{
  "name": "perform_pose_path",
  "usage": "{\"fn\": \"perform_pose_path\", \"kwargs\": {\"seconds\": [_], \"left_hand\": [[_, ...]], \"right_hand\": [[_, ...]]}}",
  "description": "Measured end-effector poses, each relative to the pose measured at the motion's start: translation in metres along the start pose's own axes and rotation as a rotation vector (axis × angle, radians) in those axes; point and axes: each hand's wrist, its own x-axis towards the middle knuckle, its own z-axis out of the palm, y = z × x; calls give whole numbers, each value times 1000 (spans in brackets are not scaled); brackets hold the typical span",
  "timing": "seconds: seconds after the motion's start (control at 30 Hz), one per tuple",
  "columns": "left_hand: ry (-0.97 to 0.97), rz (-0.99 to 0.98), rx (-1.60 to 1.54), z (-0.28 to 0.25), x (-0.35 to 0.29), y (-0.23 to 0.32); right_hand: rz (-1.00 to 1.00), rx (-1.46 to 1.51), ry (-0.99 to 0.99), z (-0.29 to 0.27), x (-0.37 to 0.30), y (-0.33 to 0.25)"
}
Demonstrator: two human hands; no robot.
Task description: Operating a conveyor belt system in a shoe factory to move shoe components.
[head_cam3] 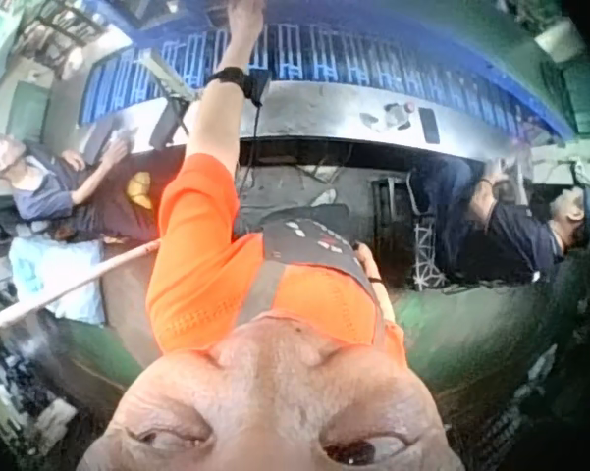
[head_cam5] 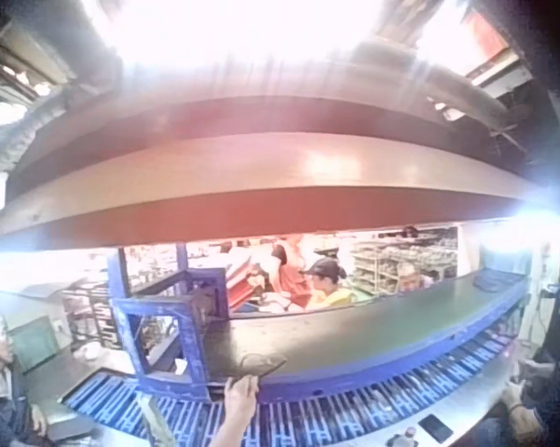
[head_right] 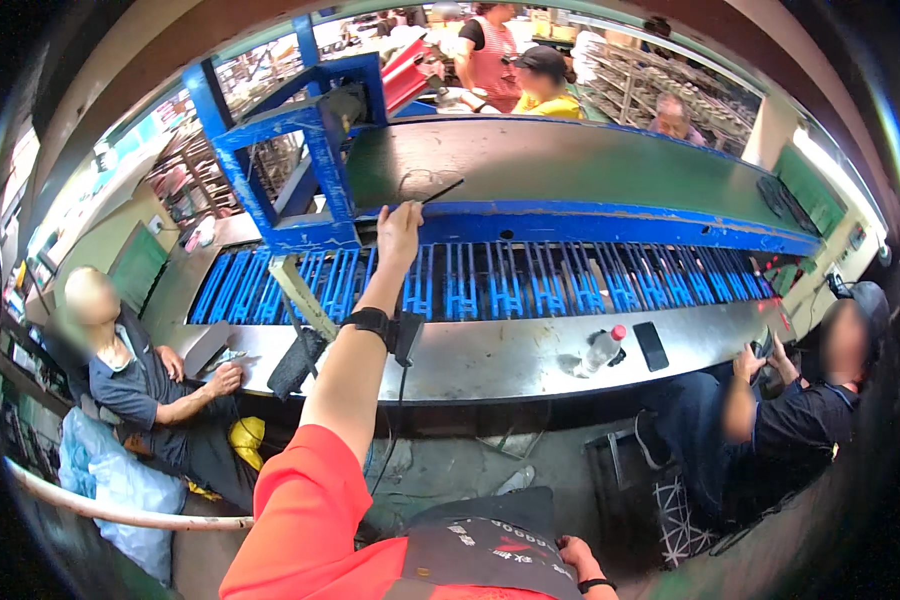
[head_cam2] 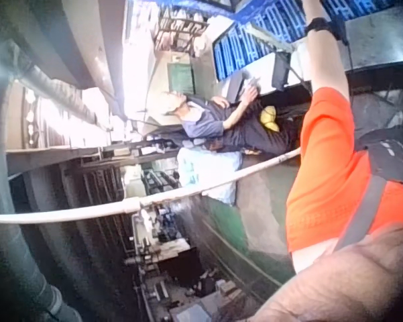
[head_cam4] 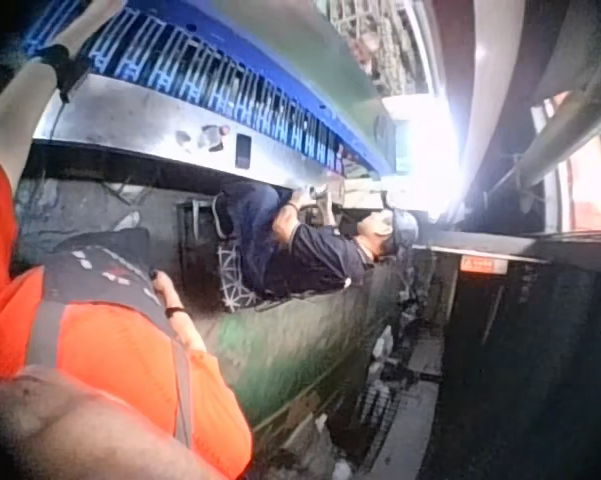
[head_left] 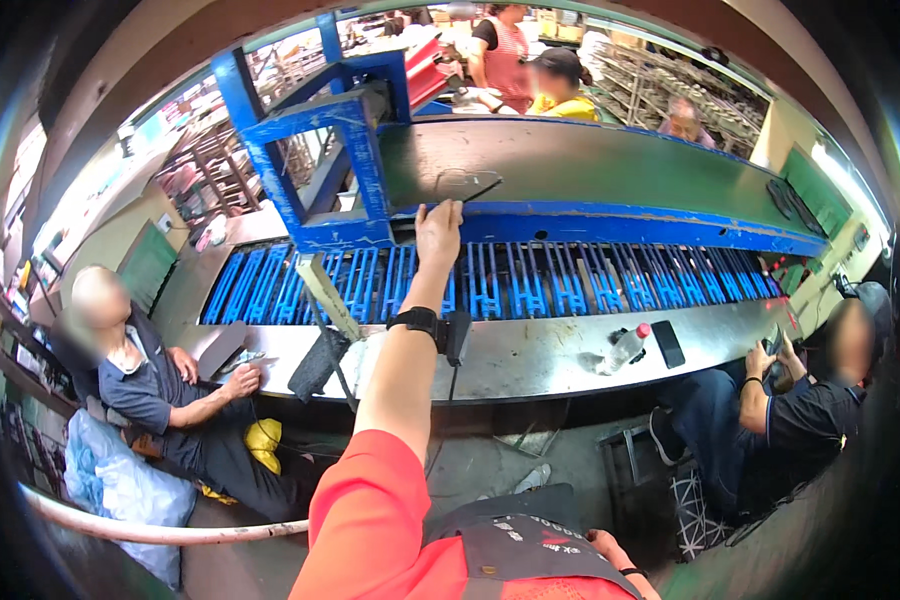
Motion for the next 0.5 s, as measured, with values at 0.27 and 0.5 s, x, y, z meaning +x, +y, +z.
{"fn": "perform_pose_path", "kwargs": {"seconds": [0.27, 0.5], "left_hand": [[18, -23, -34, -8, 1, 6], [16, 77, 40, -10, 2, 0]], "right_hand": [[-36, 80, 8, 6, 22, 24], [-55, 43, -15, 1, 24, 19]]}}
